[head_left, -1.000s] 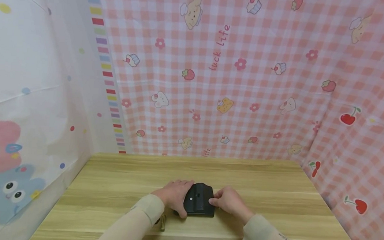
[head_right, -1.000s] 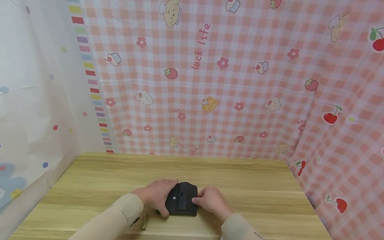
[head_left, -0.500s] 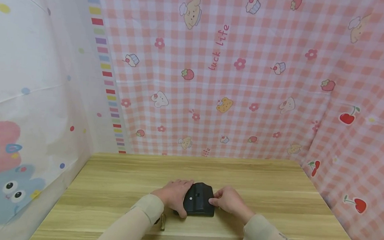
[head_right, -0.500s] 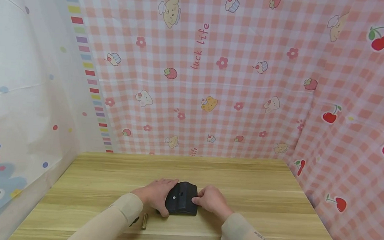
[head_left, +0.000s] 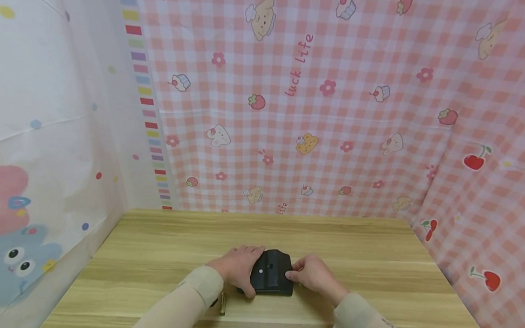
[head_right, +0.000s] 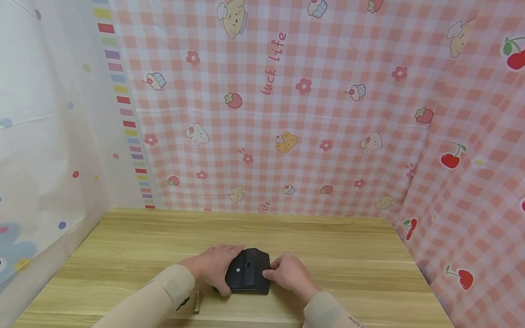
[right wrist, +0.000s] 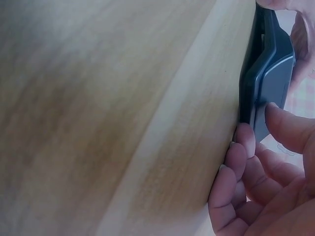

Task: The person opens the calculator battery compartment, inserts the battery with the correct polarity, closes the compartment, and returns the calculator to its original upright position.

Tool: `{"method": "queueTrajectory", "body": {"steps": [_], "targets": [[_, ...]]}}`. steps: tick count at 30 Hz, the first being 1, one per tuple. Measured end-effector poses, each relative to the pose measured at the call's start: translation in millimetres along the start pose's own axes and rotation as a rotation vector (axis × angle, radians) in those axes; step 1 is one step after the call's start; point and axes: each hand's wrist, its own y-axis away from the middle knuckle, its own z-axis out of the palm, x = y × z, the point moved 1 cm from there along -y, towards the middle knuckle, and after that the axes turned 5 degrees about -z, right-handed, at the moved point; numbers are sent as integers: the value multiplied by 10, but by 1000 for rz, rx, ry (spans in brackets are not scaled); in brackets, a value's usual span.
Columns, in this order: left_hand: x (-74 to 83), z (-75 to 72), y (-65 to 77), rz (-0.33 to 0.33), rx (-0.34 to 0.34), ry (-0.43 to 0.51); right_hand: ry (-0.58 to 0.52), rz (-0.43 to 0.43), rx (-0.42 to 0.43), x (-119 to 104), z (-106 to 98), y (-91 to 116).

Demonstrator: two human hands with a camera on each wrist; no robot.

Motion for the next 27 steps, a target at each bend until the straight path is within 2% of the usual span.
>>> {"method": "queueTrajectory", "body": {"steps": [9,12,15,21,27], "targets": [[-33,37,-20,-1,-7,25,-14,-4,1,19,-1,-2],[-63,36,-4,6,2,62,-24,-10,6,25,4,4],[-134,14,41,26,43,137,-45,-17,6,31,8,4],[-321,-59,182,68,170,285,-110,-7,-26,59,-42,40],[-451,-76,331,59,247,277,-162,-38,-47,101,-112,113]]}}
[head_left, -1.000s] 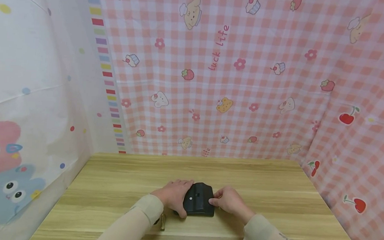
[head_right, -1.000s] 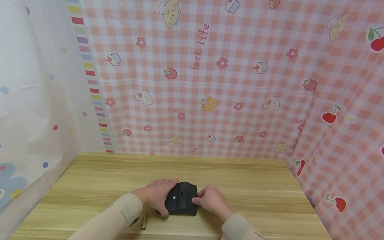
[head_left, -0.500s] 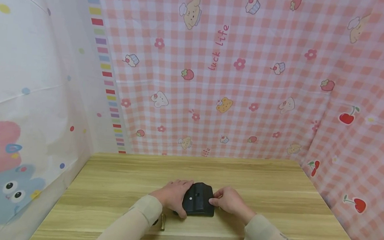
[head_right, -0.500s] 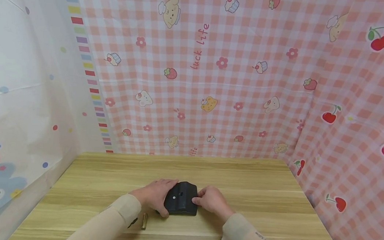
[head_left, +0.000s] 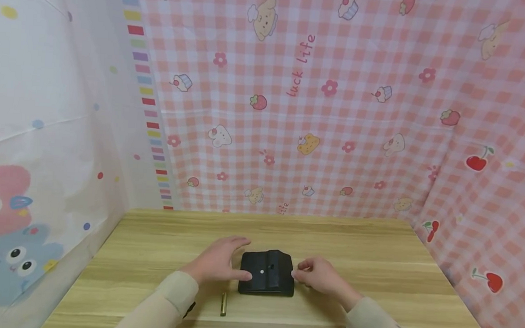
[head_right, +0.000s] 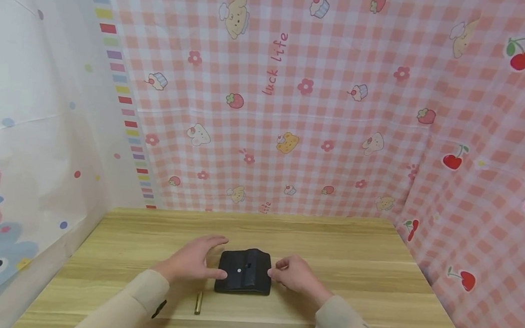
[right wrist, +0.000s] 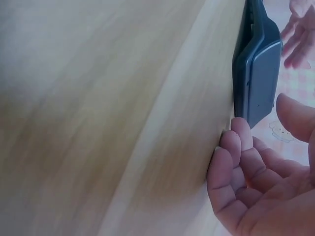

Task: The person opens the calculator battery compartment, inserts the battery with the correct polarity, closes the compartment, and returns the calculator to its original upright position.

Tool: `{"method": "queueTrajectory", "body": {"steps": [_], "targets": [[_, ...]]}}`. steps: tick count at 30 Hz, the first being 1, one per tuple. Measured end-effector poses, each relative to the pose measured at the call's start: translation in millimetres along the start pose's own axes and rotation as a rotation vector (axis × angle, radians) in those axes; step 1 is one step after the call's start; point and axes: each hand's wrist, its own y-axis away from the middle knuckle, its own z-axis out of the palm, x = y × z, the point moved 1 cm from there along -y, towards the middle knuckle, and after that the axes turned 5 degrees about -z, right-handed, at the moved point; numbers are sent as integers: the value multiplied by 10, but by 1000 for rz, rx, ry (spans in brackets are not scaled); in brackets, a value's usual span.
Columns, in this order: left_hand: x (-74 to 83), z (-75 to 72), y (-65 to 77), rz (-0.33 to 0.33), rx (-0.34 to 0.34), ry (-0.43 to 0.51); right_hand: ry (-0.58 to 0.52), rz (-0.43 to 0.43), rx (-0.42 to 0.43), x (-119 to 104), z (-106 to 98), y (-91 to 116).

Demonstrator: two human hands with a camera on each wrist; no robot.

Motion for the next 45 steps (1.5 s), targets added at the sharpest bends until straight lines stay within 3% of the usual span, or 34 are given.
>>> {"method": "queueTrajectory", "body": {"steps": [7,14,18,25,35,45], "targets": [[-75,0,169,44,37,-46,49,-70,19,104,-107,76],[-64,31,261,119,71,-70,145,-266,-14,174,-230,158],[-8,34,301,146,31,-48,260,-423,-14,143,-275,187],[2,70,294,102,-30,-14,419,-613,-20,-2,-315,156],[-153,141,186,35,-51,35,523,-640,-186,-250,-236,7],[-137,181,98,-9,-99,39,600,-582,-298,-398,-136,-151]]}}
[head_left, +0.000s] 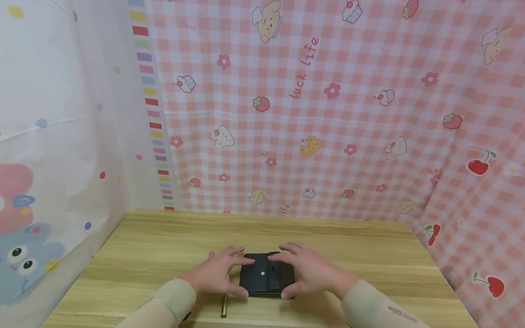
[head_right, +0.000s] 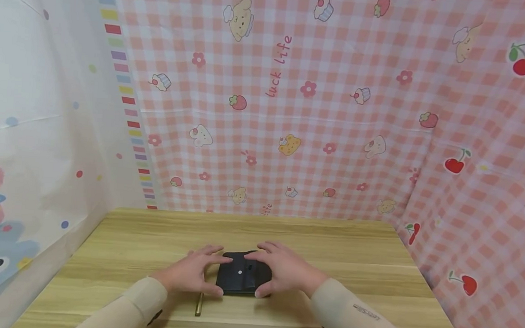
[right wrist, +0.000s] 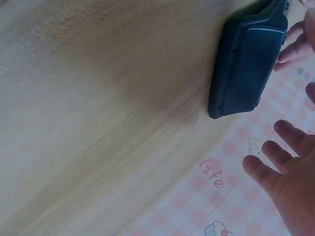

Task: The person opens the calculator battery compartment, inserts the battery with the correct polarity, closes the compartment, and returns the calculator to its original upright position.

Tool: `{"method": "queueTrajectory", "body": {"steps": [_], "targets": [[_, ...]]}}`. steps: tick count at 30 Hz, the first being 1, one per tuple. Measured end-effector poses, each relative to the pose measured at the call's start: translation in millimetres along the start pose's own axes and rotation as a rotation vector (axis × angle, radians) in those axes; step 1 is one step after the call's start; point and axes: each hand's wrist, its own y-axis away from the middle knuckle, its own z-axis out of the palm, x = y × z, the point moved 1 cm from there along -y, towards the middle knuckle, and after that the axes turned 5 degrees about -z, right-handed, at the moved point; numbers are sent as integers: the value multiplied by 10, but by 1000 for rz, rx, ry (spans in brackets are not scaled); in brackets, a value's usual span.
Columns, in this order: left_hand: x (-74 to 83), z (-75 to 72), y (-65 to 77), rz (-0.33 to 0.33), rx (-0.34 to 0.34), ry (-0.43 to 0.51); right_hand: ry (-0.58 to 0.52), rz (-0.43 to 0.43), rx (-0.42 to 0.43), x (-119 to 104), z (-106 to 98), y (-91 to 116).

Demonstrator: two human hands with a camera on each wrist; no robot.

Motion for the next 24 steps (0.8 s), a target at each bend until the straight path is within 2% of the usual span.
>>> {"method": "queueTrajectory", "body": {"steps": [15,24], "targets": [[-17,70,-107,-9,-43,-8,19,28,-93,71,81,-172],[1,73,-133,-6,-58,13,42,38,-113,82,105,-222]]}}
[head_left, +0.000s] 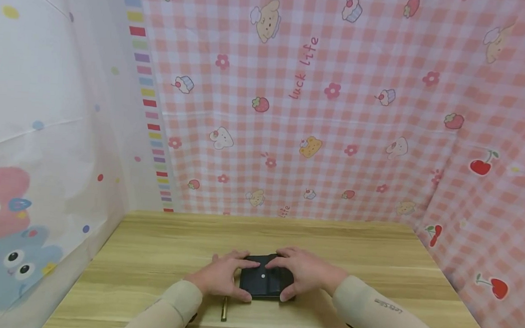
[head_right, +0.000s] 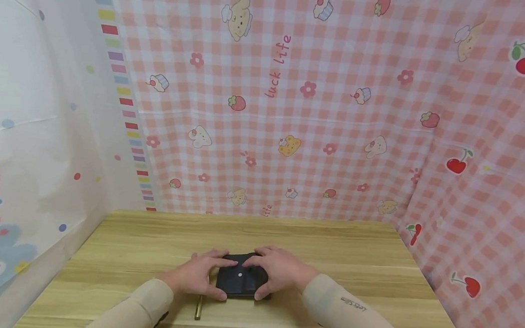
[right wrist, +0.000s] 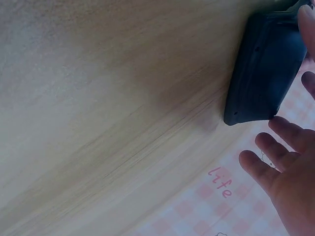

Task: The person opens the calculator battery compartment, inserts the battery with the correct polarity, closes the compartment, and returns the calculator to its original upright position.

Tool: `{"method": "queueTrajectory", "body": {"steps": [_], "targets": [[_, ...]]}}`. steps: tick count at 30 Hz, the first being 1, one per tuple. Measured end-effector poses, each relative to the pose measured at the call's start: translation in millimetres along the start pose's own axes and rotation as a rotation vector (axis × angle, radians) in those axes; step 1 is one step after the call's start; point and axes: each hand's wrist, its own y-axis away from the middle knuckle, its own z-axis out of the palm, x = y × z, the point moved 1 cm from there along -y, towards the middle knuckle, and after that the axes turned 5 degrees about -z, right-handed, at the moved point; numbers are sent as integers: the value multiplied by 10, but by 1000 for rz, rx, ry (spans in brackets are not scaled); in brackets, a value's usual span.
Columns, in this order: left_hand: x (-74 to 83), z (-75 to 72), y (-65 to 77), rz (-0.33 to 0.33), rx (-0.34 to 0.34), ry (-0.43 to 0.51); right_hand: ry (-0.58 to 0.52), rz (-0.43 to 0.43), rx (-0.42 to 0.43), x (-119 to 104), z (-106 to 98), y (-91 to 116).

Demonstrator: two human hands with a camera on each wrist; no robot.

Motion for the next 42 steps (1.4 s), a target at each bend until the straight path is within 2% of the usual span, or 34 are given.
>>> {"method": "queueTrajectory", "body": {"steps": [20,30,42], "targets": [[3,-36,-35,-14,-16,9,32,4,-42,0,-19,-76],[38,-58,-17,-10,-19,20,129,-21,-85,-21,-67,-126],[14,-47,-23,-13,-19,27,213,-53,-84,-32,-49,-138]]}}
